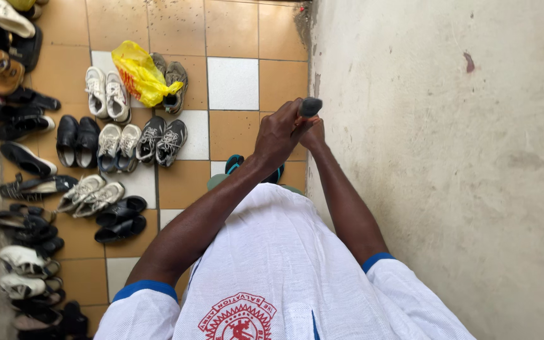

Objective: The person reassembles a broom by sliding the handle into the head and twisting it to tighten the connection.

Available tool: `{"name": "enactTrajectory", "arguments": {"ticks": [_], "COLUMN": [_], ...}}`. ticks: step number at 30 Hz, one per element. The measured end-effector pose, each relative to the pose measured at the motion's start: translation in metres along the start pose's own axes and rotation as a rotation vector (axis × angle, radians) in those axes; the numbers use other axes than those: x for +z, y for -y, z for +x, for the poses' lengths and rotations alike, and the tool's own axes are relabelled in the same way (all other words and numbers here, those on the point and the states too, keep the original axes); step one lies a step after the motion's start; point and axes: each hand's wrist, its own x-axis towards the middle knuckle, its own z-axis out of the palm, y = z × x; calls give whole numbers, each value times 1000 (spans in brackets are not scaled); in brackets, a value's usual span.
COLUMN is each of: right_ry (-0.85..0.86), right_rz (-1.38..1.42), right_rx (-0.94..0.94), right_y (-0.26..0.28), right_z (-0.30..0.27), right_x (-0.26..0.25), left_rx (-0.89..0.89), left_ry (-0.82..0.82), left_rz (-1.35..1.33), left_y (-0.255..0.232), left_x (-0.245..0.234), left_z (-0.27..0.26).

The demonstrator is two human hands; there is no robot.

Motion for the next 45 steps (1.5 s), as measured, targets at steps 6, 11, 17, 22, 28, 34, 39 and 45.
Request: {"name": "enactTrajectory", "arguments": {"ticks": [6,11,17,22,28,34,39,45], "right_ry": [56,125,32,145,146,163,214,222], "right_rz": [182,325,105,-23,255,70,161,-191], "right_rx": [-389,-462,-301,-102,-503,-444,-280,-68], "right_y": [26,49,39,-2,9,86,153,165], "right_z": [6,-24,-49,-19,-8,-21,-55,-61], "right_x": [11,-20,-50,-17,49,53,18,-8], "left_rx": [-78,37,-13,-198,-191,-155,-97,-71], "left_ry": [-94,-96,45,80,27,-58,-100,-61], "left_rz": [113,119,20,-9,94,150,81,-11], "left_y": [-6,-16,-16,4,22,7,-16,6], "left_x": [5,3,19,25,7,-53,-74,-67], "left_z": [-5,-13,-24,-30,-49,-64,-66,-68]}}
